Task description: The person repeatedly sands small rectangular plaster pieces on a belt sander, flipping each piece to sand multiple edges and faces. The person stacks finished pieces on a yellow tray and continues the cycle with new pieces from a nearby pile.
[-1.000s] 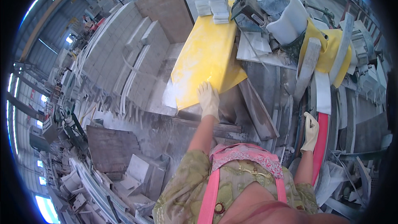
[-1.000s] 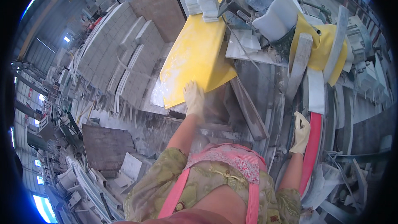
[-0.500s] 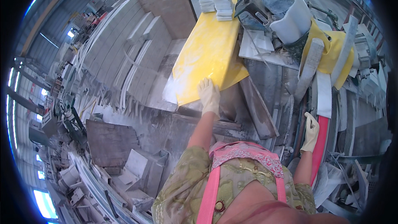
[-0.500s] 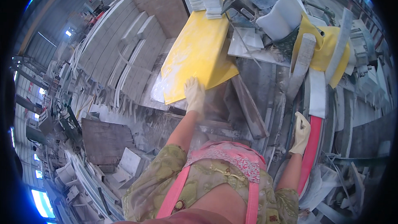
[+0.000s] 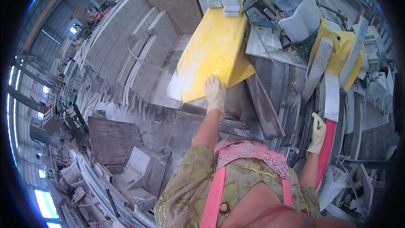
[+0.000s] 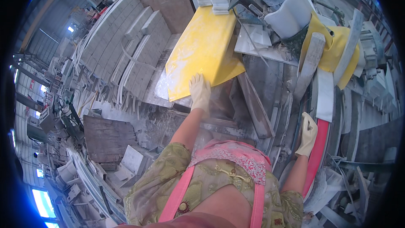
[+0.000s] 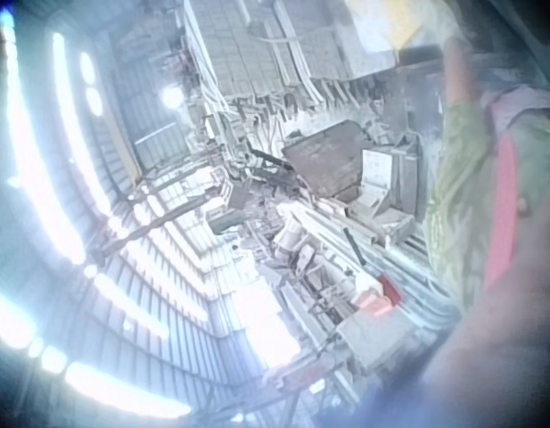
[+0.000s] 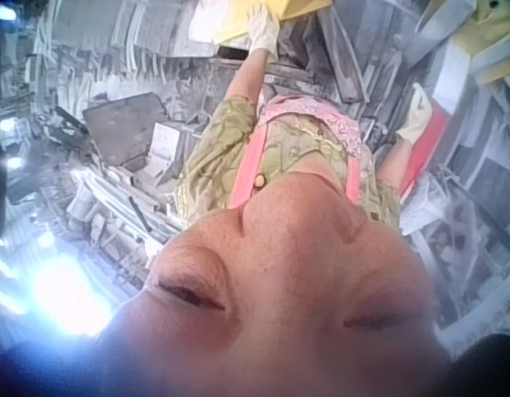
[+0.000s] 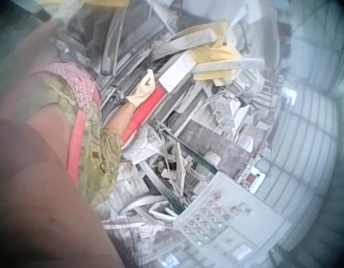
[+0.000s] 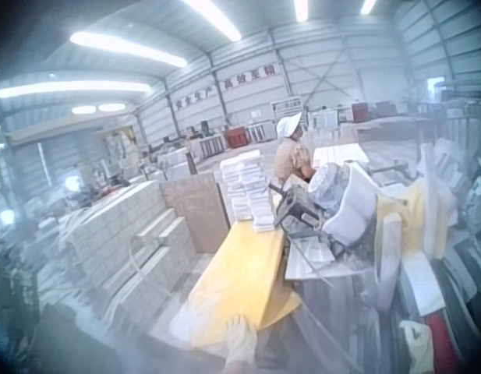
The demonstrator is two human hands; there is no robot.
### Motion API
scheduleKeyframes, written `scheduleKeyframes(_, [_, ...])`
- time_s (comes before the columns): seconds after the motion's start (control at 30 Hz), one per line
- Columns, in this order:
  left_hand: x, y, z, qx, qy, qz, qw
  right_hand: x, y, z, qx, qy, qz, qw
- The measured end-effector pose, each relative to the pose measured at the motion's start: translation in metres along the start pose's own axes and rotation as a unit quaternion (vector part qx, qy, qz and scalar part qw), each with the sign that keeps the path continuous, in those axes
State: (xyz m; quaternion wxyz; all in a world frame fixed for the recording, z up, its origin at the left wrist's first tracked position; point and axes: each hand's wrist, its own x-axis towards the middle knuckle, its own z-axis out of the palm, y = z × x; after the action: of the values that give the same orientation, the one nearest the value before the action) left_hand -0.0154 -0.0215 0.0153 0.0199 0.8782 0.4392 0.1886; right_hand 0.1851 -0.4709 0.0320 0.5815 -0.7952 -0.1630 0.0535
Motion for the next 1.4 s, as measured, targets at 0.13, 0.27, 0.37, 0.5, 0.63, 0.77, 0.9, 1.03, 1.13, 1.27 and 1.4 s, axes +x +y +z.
scheduleKeyframes(0.13, [0.000, 0.000, 0.000, -0.012, -0.002, -0.003, 1.000, -0.001, -0.001, 0.000, 0.001, 0.000, 0.001, 1.000])
scheduleKeyframes(0.27, [0.001, 0.000, -0.001, -0.015, 0.001, 0.003, 1.000, -0.001, -0.006, -0.001, -0.016, 0.003, -0.022, 1.000])
scheduleKeyframes(0.37, [0.000, 0.001, -0.002, -0.012, -0.006, -0.003, 1.000, -0.001, -0.009, 0.000, -0.011, 0.004, -0.015, 1.000])
scheduleKeyframes(0.5, [0.000, 0.001, -0.002, -0.016, -0.007, -0.003, 1.000, -0.002, -0.011, 0.001, 0.004, 0.007, 0.001, 1.000])
scheduleKeyframes(0.63, [0.001, -0.002, 0.002, -0.009, -0.006, -0.001, 1.000, -0.002, -0.011, 0.002, -0.007, 0.005, -0.014, 1.000])
scheduleKeyframes(0.77, [0.003, -0.004, 0.008, -0.016, 0.023, 0.011, 1.000, -0.001, -0.011, 0.001, -0.023, 0.023, -0.019, 0.999])
scheduleKeyframes(0.9, [0.003, -0.007, 0.009, -0.014, 0.018, 0.017, 1.000, -0.002, -0.013, 0.001, -0.018, 0.018, -0.034, 0.999])
scheduleKeyframes(1.03, [0.001, -0.007, 0.007, -0.030, 0.032, 0.024, 0.999, -0.002, -0.014, 0.001, -0.008, 0.025, -0.021, 0.999])
scheduleKeyframes(1.13, [0.000, -0.007, 0.007, -0.020, 0.043, 0.034, 0.998, -0.002, -0.013, 0.002, -0.012, 0.028, -0.026, 0.999])
scheduleKeyframes(1.27, [0.000, -0.008, 0.010, -0.008, 0.049, 0.038, 0.998, -0.002, -0.015, 0.002, -0.019, 0.031, -0.015, 0.999])
scheduleKeyframes(1.4, [0.000, -0.009, 0.012, -0.019, 0.037, 0.028, 0.999, -0.004, -0.018, 0.002, -0.011, 0.035, -0.014, 0.999])
